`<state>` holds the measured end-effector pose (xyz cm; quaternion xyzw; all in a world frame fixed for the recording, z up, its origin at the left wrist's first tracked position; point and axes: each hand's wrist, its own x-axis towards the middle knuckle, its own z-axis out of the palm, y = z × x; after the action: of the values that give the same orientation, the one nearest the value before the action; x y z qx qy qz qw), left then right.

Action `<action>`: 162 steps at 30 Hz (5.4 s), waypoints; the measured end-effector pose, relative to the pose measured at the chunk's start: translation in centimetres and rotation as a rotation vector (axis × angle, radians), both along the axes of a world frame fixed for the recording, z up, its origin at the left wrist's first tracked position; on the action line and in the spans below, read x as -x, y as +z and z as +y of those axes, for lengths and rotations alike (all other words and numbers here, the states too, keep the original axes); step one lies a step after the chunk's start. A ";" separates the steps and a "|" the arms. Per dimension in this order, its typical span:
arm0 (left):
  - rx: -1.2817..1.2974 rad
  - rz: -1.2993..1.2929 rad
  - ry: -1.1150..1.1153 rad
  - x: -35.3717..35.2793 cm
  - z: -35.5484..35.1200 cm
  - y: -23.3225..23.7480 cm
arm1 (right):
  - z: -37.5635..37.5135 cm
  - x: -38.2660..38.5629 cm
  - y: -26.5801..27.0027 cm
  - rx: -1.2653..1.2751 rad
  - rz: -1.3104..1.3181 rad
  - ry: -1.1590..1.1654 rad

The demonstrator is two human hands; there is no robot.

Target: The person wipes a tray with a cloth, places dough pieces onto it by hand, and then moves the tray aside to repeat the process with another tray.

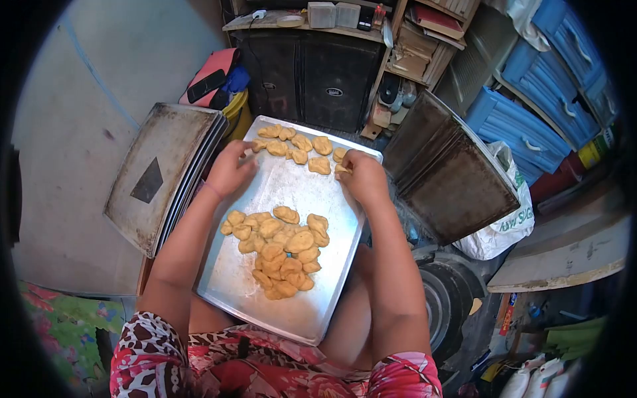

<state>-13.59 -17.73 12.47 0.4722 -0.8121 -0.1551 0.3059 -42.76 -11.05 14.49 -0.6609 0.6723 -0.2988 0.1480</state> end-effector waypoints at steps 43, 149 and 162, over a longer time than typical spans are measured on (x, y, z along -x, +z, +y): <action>0.197 -0.220 -0.210 1.1 1.1 0.7 | -0.8 -7.4 -1.4 -0.015 0.017 0.280; 0.162 -0.106 -0.136 -2.2 4.7 1.4 | 2.9 -10.4 -1.4 -0.339 -0.134 0.525; 0.077 -0.096 -0.211 -0.4 3.0 -1.0 | 4.3 -11.5 -1.1 -0.261 0.100 0.453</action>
<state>-13.22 -14.78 11.47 0.3788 -0.8763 -0.1322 0.2667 -31.30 -6.71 13.41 -0.7838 0.5466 -0.1357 0.2616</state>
